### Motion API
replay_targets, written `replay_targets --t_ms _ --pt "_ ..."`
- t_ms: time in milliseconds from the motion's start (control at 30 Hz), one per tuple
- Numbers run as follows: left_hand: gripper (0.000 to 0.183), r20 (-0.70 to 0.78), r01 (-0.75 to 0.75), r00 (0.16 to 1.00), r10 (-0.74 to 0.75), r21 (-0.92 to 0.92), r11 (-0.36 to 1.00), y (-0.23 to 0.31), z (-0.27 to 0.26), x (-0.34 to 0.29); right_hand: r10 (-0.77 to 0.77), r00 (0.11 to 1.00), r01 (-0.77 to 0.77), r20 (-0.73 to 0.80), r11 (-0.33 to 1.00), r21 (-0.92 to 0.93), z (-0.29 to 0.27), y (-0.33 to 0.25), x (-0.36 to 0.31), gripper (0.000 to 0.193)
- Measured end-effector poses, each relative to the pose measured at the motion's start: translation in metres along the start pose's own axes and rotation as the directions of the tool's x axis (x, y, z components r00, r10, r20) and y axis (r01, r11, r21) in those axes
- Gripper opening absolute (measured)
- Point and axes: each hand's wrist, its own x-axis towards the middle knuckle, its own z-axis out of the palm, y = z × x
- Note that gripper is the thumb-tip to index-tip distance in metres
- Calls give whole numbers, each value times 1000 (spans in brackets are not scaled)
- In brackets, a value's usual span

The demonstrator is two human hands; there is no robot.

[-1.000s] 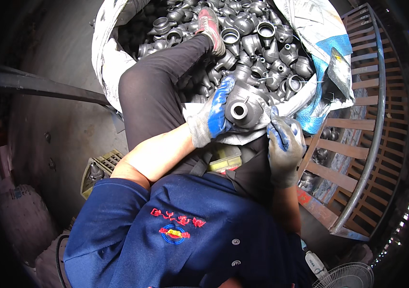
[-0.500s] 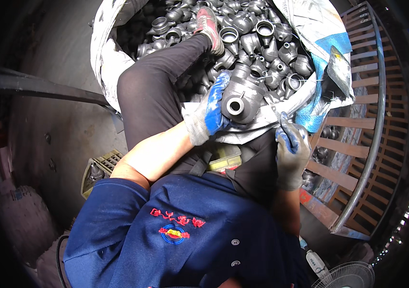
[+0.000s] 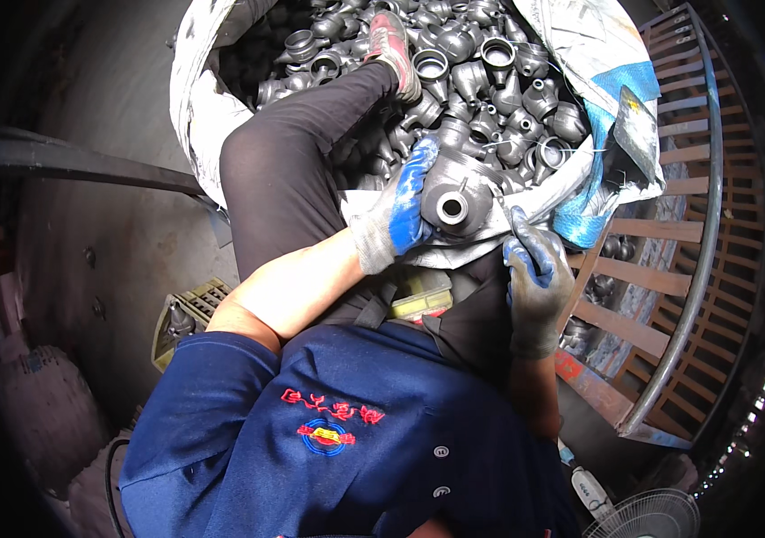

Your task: Scraping and cleaning the inner surfaces of metal fittings or valve bodies using a deburring tool.

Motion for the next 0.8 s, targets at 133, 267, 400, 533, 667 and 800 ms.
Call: replay_targets --t_ms 133,267,400,533,667,800 --pt "50 51 -94 995 91 68 993 1 1 -3 -87 995 86 -44 996 -20 4 5 4 24" --pt "51 -6 213 968 -252 -514 831 -1 -3 5 -247 969 245 18 949 -197 -2 -1 5 22" --pt "50 -24 144 987 -157 -281 949 1 -2 4 -194 981 189 -27 974 -124 -4 2 6 21" --pt "49 5 67 998 -67 -117 991 1 -2 5 -140 989 137 -44 989 -61 -1 5 4 21" --pt "48 -111 107 984 -136 -238 965 4 -1 5 -113 994 113 16 991 -68 -2 1 6 21" --pt "49 -104 106 984 -143 -297 949 1 1 7 -57 998 60 -37 996 70 5 10 2 23"
